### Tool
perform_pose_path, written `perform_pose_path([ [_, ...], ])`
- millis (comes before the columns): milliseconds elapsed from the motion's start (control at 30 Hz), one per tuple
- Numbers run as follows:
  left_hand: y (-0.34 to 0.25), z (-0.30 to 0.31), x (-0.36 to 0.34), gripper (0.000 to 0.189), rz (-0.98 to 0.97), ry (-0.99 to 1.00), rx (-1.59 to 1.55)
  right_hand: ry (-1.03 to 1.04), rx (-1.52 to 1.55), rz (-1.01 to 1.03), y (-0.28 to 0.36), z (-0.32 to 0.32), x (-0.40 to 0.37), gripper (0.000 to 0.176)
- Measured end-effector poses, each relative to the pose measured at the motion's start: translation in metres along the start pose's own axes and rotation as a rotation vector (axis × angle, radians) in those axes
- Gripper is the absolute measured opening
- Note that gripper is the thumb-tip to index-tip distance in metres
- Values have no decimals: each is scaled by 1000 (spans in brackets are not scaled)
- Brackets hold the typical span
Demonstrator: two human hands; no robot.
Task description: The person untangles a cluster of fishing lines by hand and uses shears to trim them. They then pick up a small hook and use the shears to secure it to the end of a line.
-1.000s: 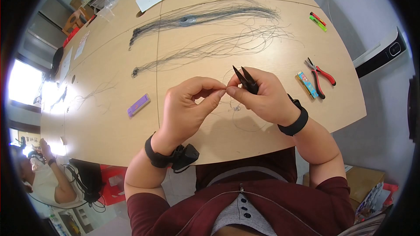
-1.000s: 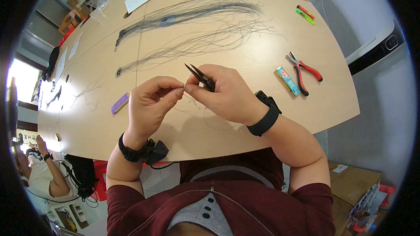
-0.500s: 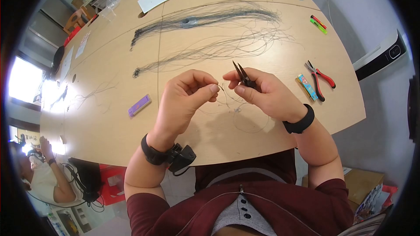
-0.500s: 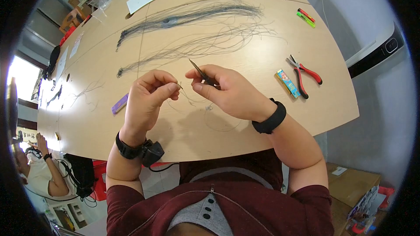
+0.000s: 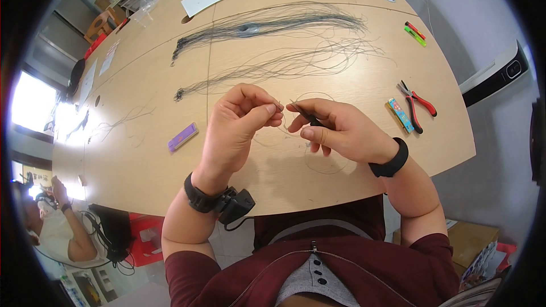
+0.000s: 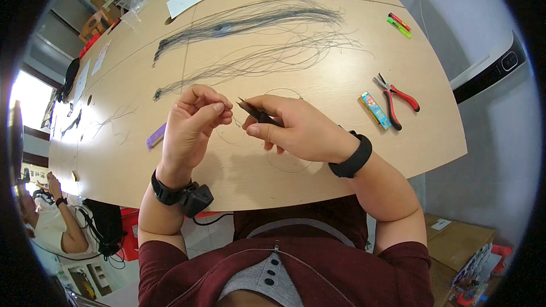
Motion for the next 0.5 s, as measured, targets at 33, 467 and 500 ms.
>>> perform_pose_path([
  [33, 0, 0, 0, 7, -7, 3, 8, 3, 25, -39, 0, 0, -1, 41],
  [467, 3, -3, -1, 14, 15, 41, 57, -102, -72, 5, -6, 3, 2, 36],
  [500, 3, -4, 0, 17, 16, 50, 41, -103, -80, 8, -5, 2, 2, 35],
])
Point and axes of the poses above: each hand's wrist, its own x-axis towards the middle knuckle, its own z-axis out of the back of the hand, y = z × x, the point moved 7 cm from there along x, towards the middle knuckle, and after that the axes turned 9 degrees about -x, right-handed, at the moved point
